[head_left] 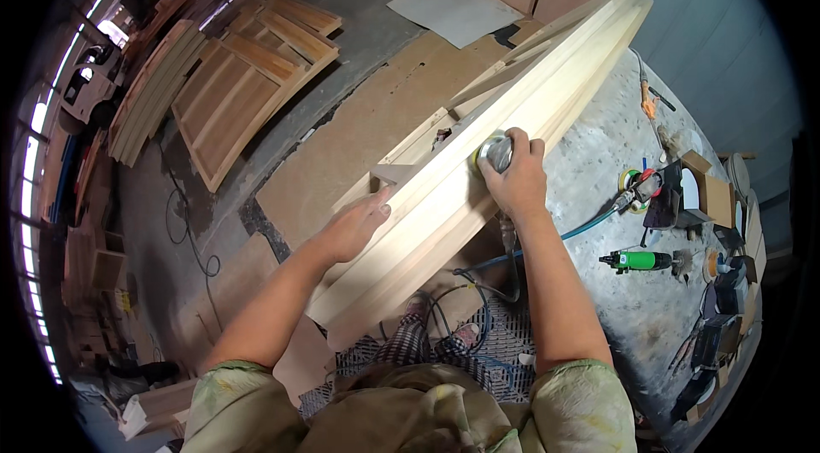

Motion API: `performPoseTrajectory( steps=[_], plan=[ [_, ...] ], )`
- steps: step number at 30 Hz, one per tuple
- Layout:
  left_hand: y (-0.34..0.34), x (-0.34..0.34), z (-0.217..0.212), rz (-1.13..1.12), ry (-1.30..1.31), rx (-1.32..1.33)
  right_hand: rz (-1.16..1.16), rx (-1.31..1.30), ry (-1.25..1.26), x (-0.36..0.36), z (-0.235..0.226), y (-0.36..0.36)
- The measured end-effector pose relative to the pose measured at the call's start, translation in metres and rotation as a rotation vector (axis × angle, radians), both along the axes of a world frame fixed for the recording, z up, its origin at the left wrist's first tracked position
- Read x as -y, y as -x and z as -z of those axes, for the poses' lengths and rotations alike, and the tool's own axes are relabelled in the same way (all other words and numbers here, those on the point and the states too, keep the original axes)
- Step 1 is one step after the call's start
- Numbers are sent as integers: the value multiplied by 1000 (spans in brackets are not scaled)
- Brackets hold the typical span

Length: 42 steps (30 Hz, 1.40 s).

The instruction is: The person sands a wooden frame using a power sander, moving the tool along the edges and flat surfaces of the frame.

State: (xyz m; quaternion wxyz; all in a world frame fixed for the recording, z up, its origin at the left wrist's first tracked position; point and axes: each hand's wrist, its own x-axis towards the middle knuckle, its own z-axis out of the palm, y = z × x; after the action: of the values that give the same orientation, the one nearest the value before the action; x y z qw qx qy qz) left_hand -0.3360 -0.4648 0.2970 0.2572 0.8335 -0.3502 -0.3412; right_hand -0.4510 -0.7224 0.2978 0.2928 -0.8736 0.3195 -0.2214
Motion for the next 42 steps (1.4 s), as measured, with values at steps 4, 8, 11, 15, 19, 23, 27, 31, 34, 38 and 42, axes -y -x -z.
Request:
performPoseTrajectory(
  steps=[4,8,11,15,19,23,27,31,34,38,42],
  plan=[
    [0,-11,1,-41,29,33,-146,10,-8,-94,9,17],
    [1,-10,3,-3,90,66,-303,-19,50,-137,9,42],
    [3,-5,-4,-1,181,56,-296,70,134,-112,11,40],
    [4,-9,6,-29,190,130,-199,117,86,-123,18,40],
    [1,-2,-4,10,123,12,-295,113,127,-139,22,52],
    [3,-1,-2,-21,127,47,-132,145,96,-98,19,30],
    [1,-1,3,-17,97,55,-214,56,58,-127,19,42],
    [3,-4,5,-4,103,72,-180,87,58,-100,16,32],
    [6,4,2,-24,84,50,-56,32,-9,-73,5,20],
    [6,-2,-3,-25,62,50,-141,-36,-4,-125,11,36],
    [7,-6,3,-23,102,92,-275,-34,93,-119,12,36]
  ],
)
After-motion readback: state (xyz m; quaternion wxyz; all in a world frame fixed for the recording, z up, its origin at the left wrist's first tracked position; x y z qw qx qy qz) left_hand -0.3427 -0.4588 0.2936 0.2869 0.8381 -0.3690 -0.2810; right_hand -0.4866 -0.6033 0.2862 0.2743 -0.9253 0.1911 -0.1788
